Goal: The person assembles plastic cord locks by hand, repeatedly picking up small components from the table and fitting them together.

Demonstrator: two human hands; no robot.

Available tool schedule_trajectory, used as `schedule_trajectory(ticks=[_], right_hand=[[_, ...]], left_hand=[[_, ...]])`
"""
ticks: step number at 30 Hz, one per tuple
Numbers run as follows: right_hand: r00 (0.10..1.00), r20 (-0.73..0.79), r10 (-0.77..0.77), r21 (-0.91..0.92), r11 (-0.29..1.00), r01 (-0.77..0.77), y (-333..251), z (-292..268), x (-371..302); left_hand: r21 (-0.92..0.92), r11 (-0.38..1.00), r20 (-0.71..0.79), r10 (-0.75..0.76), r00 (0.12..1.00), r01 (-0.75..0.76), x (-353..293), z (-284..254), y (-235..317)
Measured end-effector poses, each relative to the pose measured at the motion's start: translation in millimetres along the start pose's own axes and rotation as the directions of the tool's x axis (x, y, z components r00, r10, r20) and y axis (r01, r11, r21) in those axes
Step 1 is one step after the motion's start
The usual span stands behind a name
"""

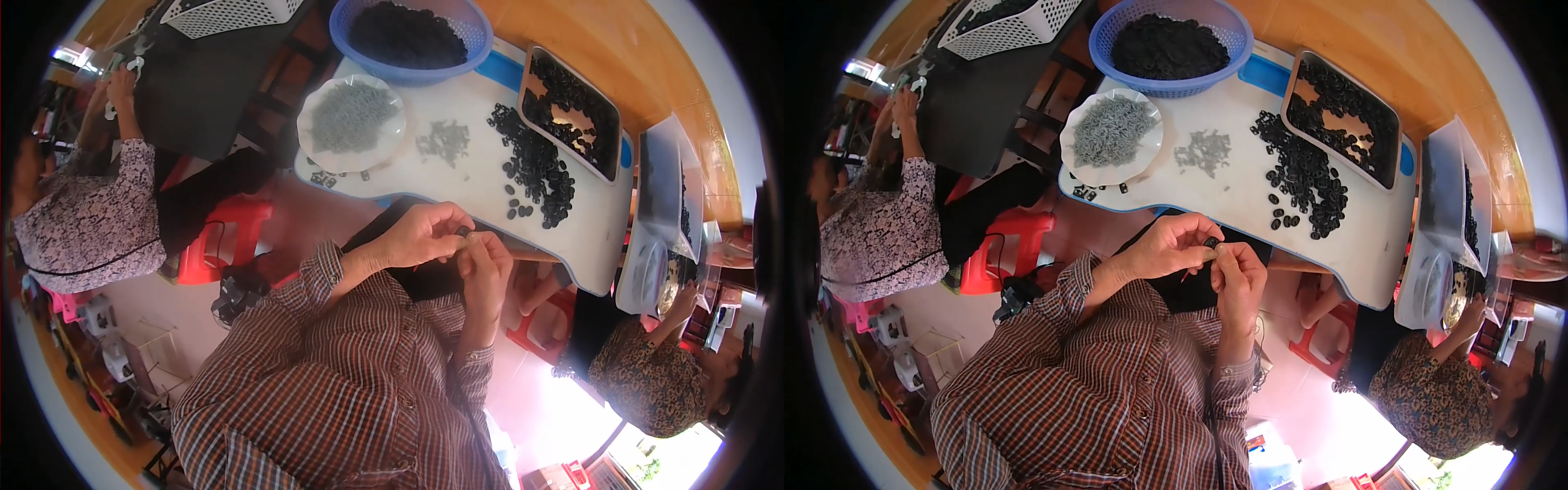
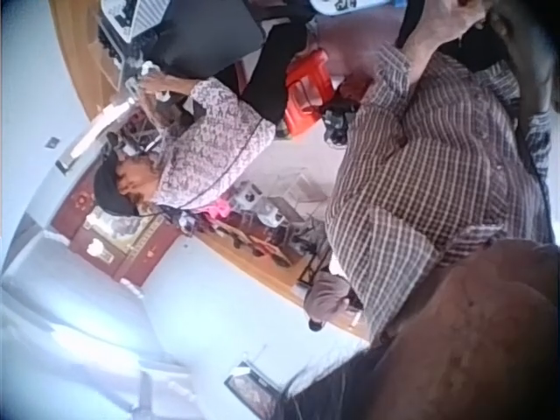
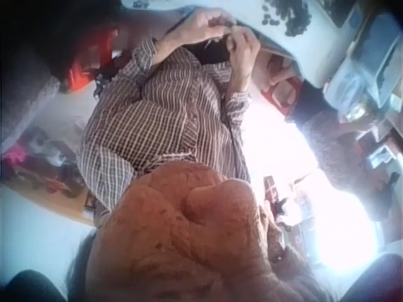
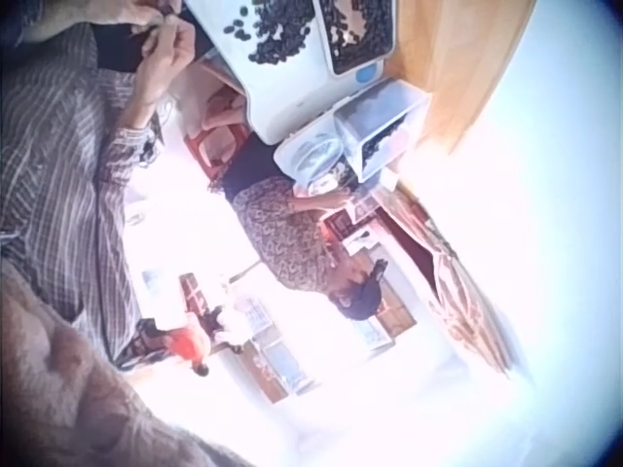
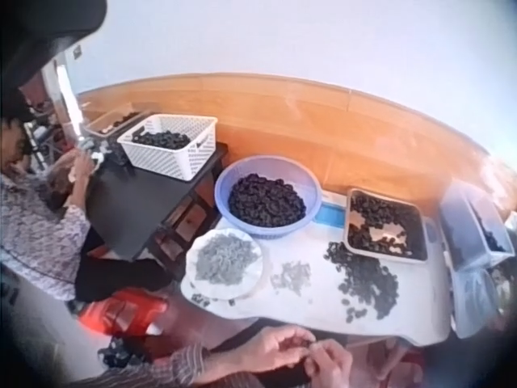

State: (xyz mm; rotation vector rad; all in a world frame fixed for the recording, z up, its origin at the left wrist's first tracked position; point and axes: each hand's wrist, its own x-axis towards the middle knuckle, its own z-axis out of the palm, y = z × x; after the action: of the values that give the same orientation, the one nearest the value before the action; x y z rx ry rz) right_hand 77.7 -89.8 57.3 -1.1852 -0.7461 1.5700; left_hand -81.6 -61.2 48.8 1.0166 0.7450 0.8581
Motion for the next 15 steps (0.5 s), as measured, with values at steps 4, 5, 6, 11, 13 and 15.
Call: schedule_trajectory(ticks=[4, 5, 6, 11, 13, 15], right_hand=[[0.998, 0.062, 0.030, 0.097, 0.995, -0.036, 6, -5, 4], [0.997, 0.065, 0.030, 0.096, 0.995, -0.036, 5, -5, 5], [0.998, 0.045, 0.044, 0.099, 0.994, -0.048, 5, -5, 6], [0.993, 0.039, 0.109, 0.003, 0.994, -0.109, 10, -15, 7], [0.987, 0.052, 0.149, -0.107, 0.984, -0.143, 15, -13, 6], [0.983, 0.070, 0.171, -0.139, 0.977, -0.160, 20, -12, 6]], left_hand=[[0.030, 1.000, 0.021, 0.002, 1.000, -0.002, 0, -6, 7], [0.030, 1.000, 0.003, -0.007, 1.000, 0.007, 1, -9, 7], [0.030, 0.999, -0.014, -0.016, 1.000, 0.017, 3, -13, 8], [0.169, 0.983, -0.291, 0.118, 0.949, -0.071, 26, -53, 37], [0.372, 0.915, -0.386, 0.308, 0.869, -0.159, 45, -75, 49], [0.589, 0.800, -0.460, 0.452, 0.764, -0.119, 64, -94, 62]])
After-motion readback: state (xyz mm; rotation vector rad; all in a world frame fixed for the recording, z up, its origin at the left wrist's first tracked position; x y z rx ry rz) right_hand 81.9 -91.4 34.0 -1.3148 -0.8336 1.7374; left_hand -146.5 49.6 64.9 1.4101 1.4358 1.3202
